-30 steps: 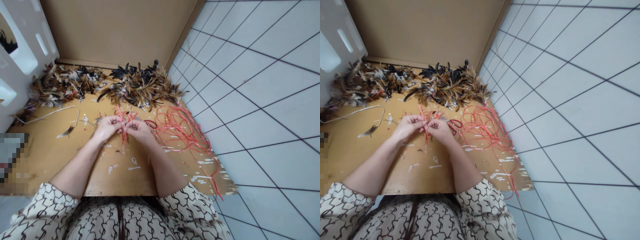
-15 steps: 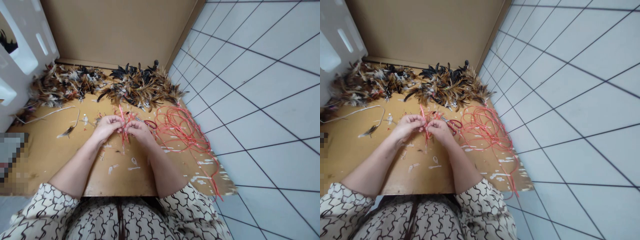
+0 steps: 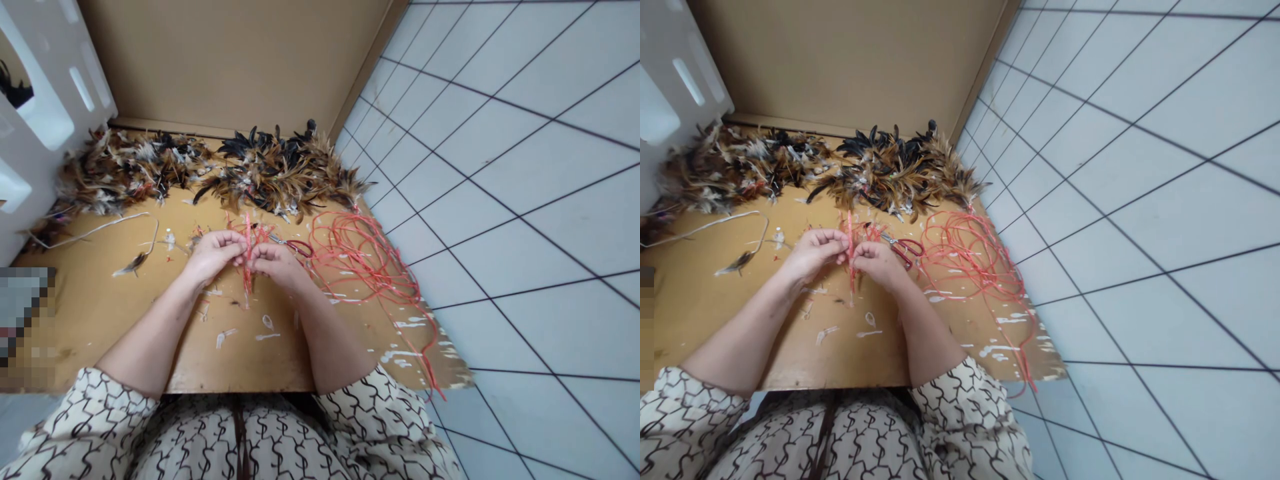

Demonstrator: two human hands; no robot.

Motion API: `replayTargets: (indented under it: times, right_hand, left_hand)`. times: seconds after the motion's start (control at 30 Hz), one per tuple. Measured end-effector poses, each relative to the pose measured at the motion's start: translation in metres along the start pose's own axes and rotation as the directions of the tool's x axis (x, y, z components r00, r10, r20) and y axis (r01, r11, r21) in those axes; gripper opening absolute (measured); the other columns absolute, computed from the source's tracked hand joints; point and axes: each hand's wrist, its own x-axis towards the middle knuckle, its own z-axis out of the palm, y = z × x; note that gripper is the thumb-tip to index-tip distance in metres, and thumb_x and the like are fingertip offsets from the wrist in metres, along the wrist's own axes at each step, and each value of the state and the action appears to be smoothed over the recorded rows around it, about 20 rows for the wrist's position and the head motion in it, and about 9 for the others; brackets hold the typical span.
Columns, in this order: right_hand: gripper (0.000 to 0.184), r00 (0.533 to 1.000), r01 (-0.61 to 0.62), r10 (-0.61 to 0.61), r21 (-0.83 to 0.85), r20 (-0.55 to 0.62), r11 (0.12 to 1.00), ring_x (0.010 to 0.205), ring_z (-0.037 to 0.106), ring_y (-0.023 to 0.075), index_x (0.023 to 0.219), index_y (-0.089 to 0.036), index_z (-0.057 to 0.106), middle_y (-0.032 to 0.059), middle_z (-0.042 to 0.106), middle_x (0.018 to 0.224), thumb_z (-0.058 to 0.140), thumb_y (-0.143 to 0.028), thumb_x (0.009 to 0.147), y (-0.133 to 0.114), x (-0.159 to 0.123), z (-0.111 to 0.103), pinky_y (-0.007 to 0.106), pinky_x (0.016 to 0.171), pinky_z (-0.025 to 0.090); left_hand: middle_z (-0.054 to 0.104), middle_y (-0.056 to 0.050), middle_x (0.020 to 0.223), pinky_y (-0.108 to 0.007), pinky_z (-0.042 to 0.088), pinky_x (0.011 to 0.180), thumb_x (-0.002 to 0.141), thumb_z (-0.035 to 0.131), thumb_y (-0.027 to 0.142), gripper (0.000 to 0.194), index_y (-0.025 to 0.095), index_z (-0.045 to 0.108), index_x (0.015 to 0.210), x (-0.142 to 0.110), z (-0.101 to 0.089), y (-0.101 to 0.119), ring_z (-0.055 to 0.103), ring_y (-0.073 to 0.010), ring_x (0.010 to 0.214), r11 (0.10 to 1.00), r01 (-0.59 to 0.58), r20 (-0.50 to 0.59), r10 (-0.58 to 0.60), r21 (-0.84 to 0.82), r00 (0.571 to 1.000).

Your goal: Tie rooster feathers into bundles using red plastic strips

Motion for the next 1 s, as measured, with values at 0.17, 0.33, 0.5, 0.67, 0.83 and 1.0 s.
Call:
replayTargets:
  times: [0.17,0.33,0.5,0.67,0.83,1.0]
  right_hand:
    - [0.014,0.993,0.040,-0.037,0.026,-0.112,0.999,0.045,0.039,0.0053,0.063,-0.017,0.054,-0.0068,0.050,0.049,0.061,-0.027,0.057,-0.0037,-0.0010,0.0005,0.020,0.045,0.028]
    - [0.025,0.979,0.101,-0.090,0.053,-0.183,0.993,0.053,0.047,0.0072,0.066,-0.018,0.055,-0.0055,0.052,0.055,0.069,-0.035,0.056,-0.0045,-0.0004,0.0010,0.021,0.052,0.037]
    - [0.024,0.984,0.098,-0.086,0.074,-0.155,0.992,0.054,0.049,0.0071,0.061,-0.018,0.054,-0.0051,0.053,0.055,0.069,-0.035,0.057,-0.0032,-0.0004,0.0011,0.022,0.055,0.039]
    - [0.021,0.983,0.069,-0.044,0.138,-0.179,0.988,0.043,0.040,0.0052,0.060,-0.018,0.052,-0.0073,0.048,0.046,0.068,-0.032,0.056,-0.0025,0.0009,0.0002,0.020,0.045,0.030]
    - [0.020,0.983,0.059,-0.024,0.189,-0.183,0.980,0.041,0.038,0.0044,0.058,-0.018,0.050,-0.0066,0.051,0.046,0.067,-0.029,0.054,-0.0016,0.0027,0.0005,0.020,0.044,0.027]
    - [0.020,0.984,0.068,-0.036,0.182,-0.177,0.981,0.042,0.037,0.0044,0.060,-0.017,0.052,-0.0067,0.050,0.047,0.066,-0.030,0.055,-0.0008,0.0022,0.0003,0.021,0.045,0.025]
  left_hand:
    - [0.056,0.004,0.044,-0.018,0.039,0.046,0.054,0.068,0.017,0.009,0.014,0.060,0.056,-0.0004,0.0014,-0.0001,0.047,-0.0053,0.040,0.998,-0.010,-0.020,0.011,0.067,1.000]
    - [0.055,0.004,0.044,-0.019,0.038,0.046,0.056,0.068,0.018,0.010,0.014,0.059,0.056,-0.0020,0.0039,-0.0006,0.046,-0.0052,0.039,0.985,0.007,0.003,-0.008,0.171,1.000]
    - [0.055,0.004,0.044,-0.019,0.038,0.046,0.059,0.066,0.016,0.009,0.014,0.058,0.056,-0.0019,0.0044,-0.0017,0.045,-0.0055,0.039,0.980,0.014,0.020,-0.018,0.197,1.000]
    - [0.058,0.003,0.047,-0.019,0.039,0.046,0.060,0.062,0.012,0.006,0.014,0.057,0.058,-0.0019,0.0047,-0.0007,0.047,-0.0059,0.040,0.985,0.035,0.015,-0.038,0.170,0.999]
    - [0.059,0.002,0.048,-0.019,0.039,0.047,0.061,0.061,0.010,0.007,0.014,0.056,0.058,-0.0027,0.0054,-0.0002,0.048,-0.0058,0.040,0.988,0.041,-0.001,-0.041,0.147,0.999]
    - [0.057,0.003,0.047,-0.019,0.039,0.046,0.058,0.064,0.013,0.006,0.014,0.058,0.058,-0.0022,0.0048,-0.0007,0.047,-0.0055,0.040,0.991,0.027,0.003,-0.028,0.131,1.000]
